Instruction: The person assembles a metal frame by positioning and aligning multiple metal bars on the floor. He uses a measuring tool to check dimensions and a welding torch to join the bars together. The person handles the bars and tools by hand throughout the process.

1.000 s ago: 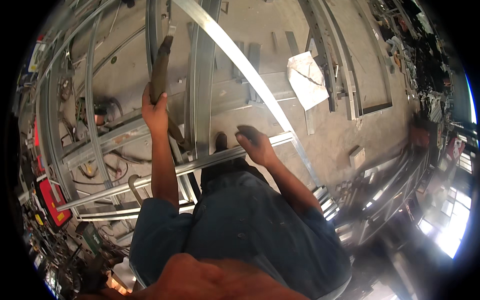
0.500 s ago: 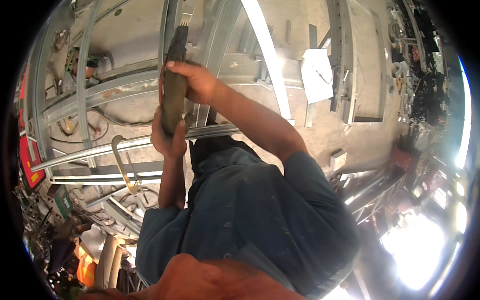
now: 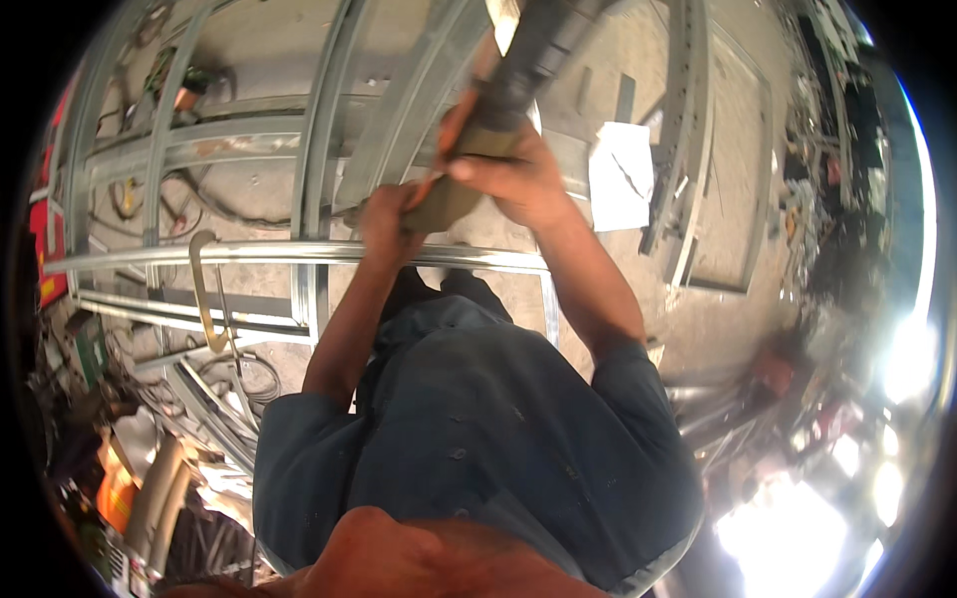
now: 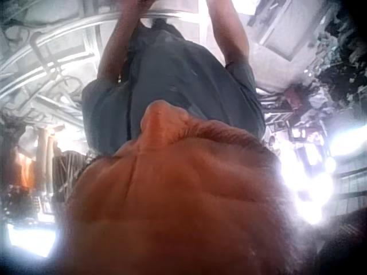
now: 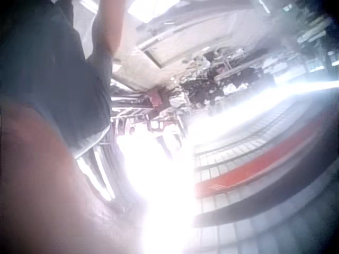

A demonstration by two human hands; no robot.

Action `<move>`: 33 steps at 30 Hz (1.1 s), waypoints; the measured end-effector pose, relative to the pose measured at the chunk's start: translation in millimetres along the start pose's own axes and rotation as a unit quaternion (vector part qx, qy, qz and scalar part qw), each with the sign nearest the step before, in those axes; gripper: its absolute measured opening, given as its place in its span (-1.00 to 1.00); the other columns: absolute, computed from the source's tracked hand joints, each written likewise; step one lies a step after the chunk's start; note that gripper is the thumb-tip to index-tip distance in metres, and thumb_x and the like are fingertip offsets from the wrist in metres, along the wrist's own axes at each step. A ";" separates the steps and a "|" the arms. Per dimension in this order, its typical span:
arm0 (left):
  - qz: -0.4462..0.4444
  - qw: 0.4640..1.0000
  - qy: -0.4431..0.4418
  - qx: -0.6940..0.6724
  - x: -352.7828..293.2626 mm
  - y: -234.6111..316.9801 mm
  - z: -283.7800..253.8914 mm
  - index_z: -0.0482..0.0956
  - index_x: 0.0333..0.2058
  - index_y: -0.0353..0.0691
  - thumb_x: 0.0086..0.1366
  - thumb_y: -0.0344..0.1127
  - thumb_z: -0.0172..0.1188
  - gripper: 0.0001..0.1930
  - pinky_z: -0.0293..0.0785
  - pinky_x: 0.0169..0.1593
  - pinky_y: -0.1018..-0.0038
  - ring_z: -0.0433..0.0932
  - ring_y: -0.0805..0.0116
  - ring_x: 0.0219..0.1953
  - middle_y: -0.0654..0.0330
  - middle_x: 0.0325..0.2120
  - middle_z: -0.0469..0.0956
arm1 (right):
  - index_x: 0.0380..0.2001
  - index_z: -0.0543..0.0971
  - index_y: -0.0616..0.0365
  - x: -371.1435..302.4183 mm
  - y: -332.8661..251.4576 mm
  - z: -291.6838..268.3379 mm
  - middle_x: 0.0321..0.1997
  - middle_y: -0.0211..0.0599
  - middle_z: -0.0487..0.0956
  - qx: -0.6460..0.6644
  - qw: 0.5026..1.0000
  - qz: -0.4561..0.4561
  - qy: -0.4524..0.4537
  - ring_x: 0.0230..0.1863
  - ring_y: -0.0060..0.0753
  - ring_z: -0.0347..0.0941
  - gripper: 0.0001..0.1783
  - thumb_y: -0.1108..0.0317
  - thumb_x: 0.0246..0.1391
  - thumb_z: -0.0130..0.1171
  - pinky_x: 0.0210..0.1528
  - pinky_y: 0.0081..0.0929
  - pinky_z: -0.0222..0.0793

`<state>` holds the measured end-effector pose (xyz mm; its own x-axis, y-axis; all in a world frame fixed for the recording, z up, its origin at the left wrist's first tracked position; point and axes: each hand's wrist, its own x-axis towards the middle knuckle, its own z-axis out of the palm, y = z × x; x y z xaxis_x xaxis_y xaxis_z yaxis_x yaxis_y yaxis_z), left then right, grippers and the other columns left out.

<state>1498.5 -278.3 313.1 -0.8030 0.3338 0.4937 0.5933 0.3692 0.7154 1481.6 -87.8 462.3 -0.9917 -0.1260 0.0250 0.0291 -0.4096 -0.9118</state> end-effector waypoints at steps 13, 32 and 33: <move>-0.581 0.778 0.221 -0.088 -220.4 -12.4 26.6 0.21 0.24 -0.37 0.34 -0.19 0.16 -0.40 0.23 0.22 0.09 0.28 0.09 0.25 0.00 0.23 0.26 | -0.04 0.43 0.14 -58.3 12.3 -57.6 -0.30 -0.26 0.56 -0.056 0.995 -0.021 0.077 -0.29 -0.38 0.50 -0.54 0.46 0.00 0.38 -0.17 -0.40 0.47; -0.647 0.626 0.220 -0.375 -240.4 -49.1 122.8 0.43 0.11 -0.21 0.30 -0.19 0.16 -0.56 0.47 -0.06 0.20 0.55 0.12 -0.10 0.10 -0.13 0.53 | -0.17 0.43 0.13 -69.2 58.6 -102.0 -0.26 -0.23 0.54 -0.070 0.992 0.037 0.095 -0.24 -0.36 0.50 -0.70 0.42 0.07 0.30 -0.15 -0.35 0.43; -0.693 0.531 0.286 -0.396 -219.8 -38.3 114.6 0.44 0.11 -0.27 0.29 -0.22 0.18 -0.54 0.48 -0.01 0.18 0.56 0.06 -0.06 0.02 -0.11 0.53 | -0.17 0.43 0.13 -71.5 58.9 -109.3 -0.26 -0.24 0.54 -0.044 0.994 0.033 0.096 -0.24 -0.36 0.50 -0.70 0.42 0.07 0.30 -0.15 -0.35 0.43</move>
<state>1658.8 -266.4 120.5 -0.4579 -0.1846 -0.8696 -0.6162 -0.6392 0.4602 1540.5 -4.2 362.0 -0.9939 0.0287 -0.1065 0.0915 -0.3251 -0.9412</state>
